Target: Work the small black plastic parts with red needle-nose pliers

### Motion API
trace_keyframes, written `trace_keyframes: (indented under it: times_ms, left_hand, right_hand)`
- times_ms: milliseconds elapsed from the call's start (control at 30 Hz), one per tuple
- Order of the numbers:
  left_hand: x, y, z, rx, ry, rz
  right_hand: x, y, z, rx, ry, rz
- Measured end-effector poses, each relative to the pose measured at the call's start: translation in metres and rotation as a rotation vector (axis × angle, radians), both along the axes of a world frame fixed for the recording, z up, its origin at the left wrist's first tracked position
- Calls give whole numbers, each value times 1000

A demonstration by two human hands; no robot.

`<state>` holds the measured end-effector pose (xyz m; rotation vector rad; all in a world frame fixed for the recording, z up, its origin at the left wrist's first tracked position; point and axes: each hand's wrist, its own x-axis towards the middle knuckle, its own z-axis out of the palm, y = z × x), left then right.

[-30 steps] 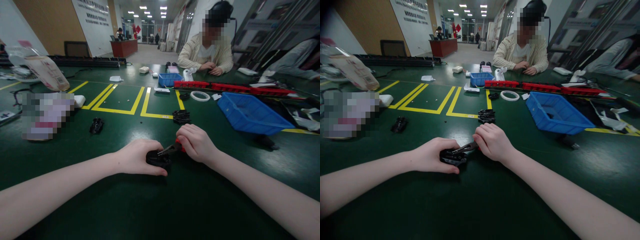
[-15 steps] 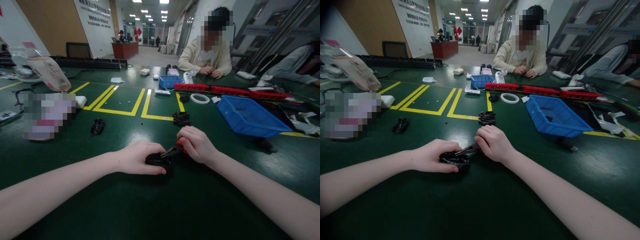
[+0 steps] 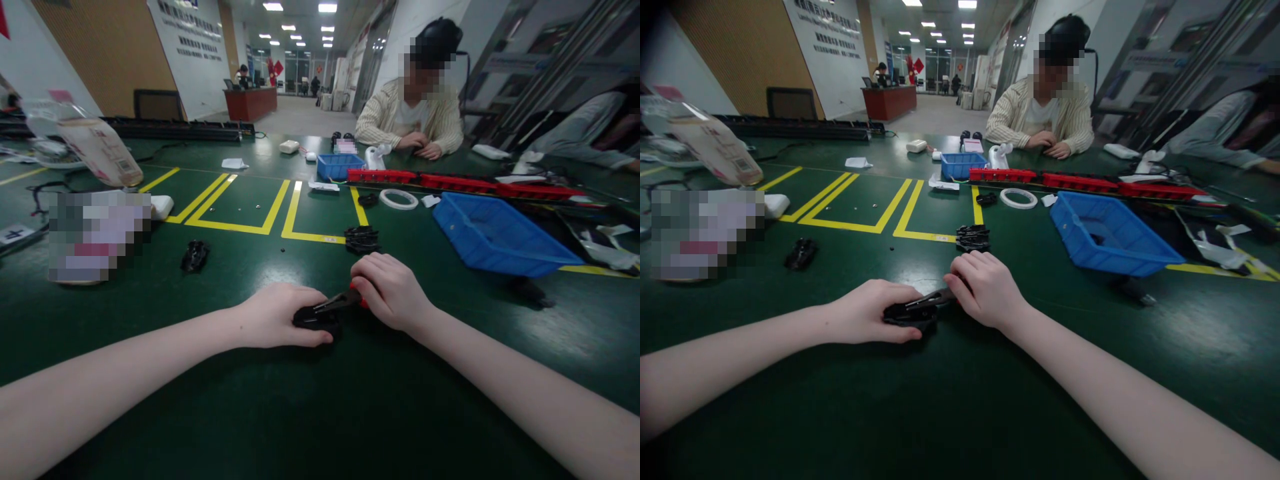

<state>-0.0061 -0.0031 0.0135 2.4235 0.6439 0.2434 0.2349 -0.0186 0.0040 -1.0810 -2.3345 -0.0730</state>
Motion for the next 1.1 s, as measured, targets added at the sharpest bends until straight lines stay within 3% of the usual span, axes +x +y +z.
trace_keyframes:
  times_ms: [400, 1100]
  left_hand:
    - [-3, -1, 0, 62, -46, 76]
    - [-3, 2, -4, 111, -54, 10]
  right_hand:
    - [5, 2, 0, 26, 17, -34]
    - [4, 3, -1, 19, -19, -32]
